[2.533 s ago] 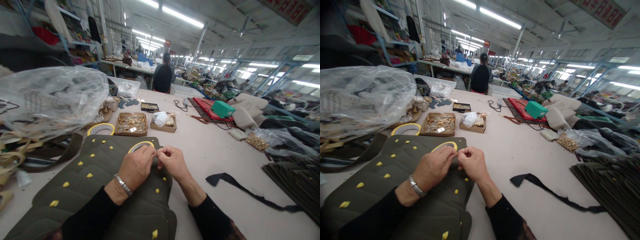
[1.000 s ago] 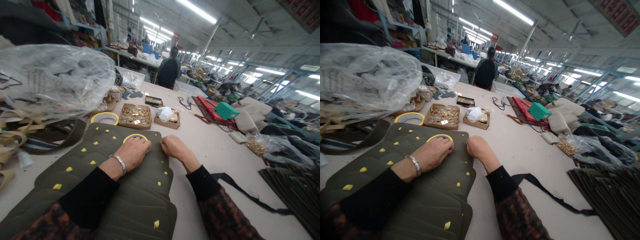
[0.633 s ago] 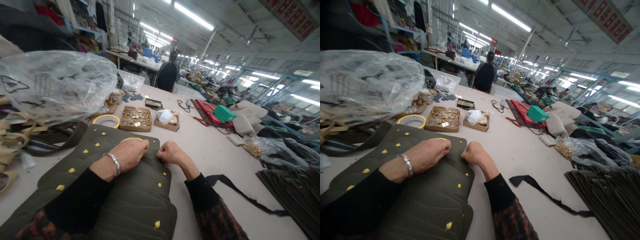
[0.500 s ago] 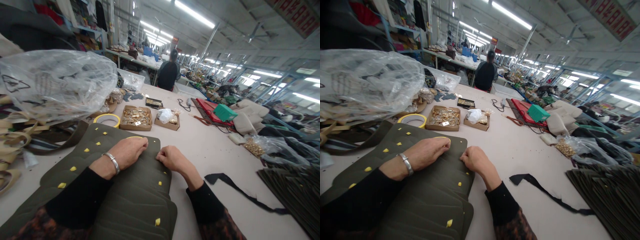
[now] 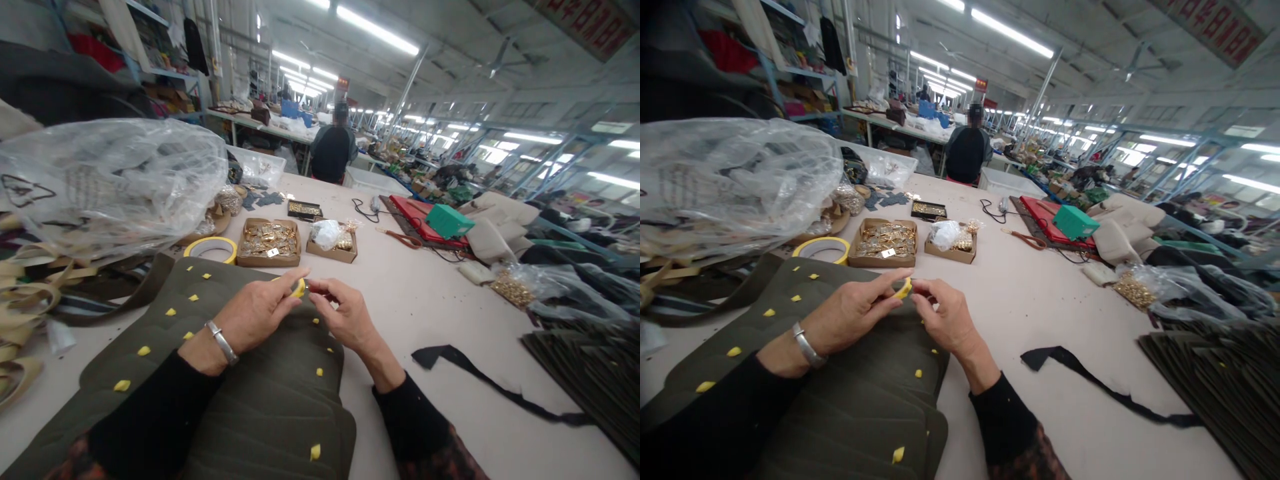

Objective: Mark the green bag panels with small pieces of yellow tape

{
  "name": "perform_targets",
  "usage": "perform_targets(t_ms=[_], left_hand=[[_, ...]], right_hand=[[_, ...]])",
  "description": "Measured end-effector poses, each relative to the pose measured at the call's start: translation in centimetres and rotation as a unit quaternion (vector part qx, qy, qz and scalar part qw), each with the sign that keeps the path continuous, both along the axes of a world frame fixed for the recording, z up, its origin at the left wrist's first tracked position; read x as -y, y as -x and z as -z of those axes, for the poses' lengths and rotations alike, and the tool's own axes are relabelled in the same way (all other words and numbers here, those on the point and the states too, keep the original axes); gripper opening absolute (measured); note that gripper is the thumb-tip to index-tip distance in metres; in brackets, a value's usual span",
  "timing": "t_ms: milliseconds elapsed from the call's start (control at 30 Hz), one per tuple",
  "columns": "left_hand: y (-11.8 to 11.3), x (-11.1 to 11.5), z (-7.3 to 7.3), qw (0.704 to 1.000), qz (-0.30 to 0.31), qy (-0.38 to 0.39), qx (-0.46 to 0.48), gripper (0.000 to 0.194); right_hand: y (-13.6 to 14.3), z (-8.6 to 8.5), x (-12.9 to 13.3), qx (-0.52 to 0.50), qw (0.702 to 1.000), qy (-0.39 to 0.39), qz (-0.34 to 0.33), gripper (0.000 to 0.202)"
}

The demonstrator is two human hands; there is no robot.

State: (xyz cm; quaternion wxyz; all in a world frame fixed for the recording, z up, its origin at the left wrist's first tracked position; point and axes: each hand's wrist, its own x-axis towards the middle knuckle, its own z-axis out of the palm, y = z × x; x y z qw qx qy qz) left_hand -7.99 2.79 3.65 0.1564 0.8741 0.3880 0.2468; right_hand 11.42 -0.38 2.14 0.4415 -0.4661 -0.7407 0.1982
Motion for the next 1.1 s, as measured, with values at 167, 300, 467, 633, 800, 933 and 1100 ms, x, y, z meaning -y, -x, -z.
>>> perform_targets(t_ms=[167, 300, 467, 633, 800, 933, 1100], left_hand=[[-0.2, 0.4, 0.2, 1.000, -0.005, -0.024, -0.014, 0.044], [-0.5, 0.5, 0.2, 0.999, -0.011, -0.027, -0.032, 0.036], [-0.5, 0.6, -0.1, 0.999, -0.008, -0.012, -0.047, 0.013], [-0.8, 0.8, 0.2, 0.997, -0.037, -0.050, -0.039, 0.015], [-1.0, 1.2, 0.0, 0.991, -0.083, -0.101, -0.015, 0.017], [-0.1, 0.5, 0.1, 0.983, -0.137, -0.111, -0.039, 0.018], [0.6, -0.8, 0.8, 0.975, -0.157, -0.043, -0.152, 0.016]], right_hand=[[0.5, 0.4, -0.1, 0.065, 0.996, -0.060, -0.008, 0.016], [0.7, 0.9, -0.1, 0.122, 0.986, -0.112, 0.021, 0.015], [1.3, 1.0, 0.0, 0.138, 0.979, -0.141, 0.058, 0.017], [2.6, 0.2, 0.1, -0.058, 0.990, 0.085, 0.098, 0.011], [2.8, 0.9, -2.2, -0.221, 0.936, 0.251, 0.114, 0.012], [1.1, 2.6, -5.0, -0.168, 0.931, 0.292, 0.139, 0.014], [0.1, 3.1, -6.4, -0.056, 0.936, 0.327, 0.120, 0.009]])
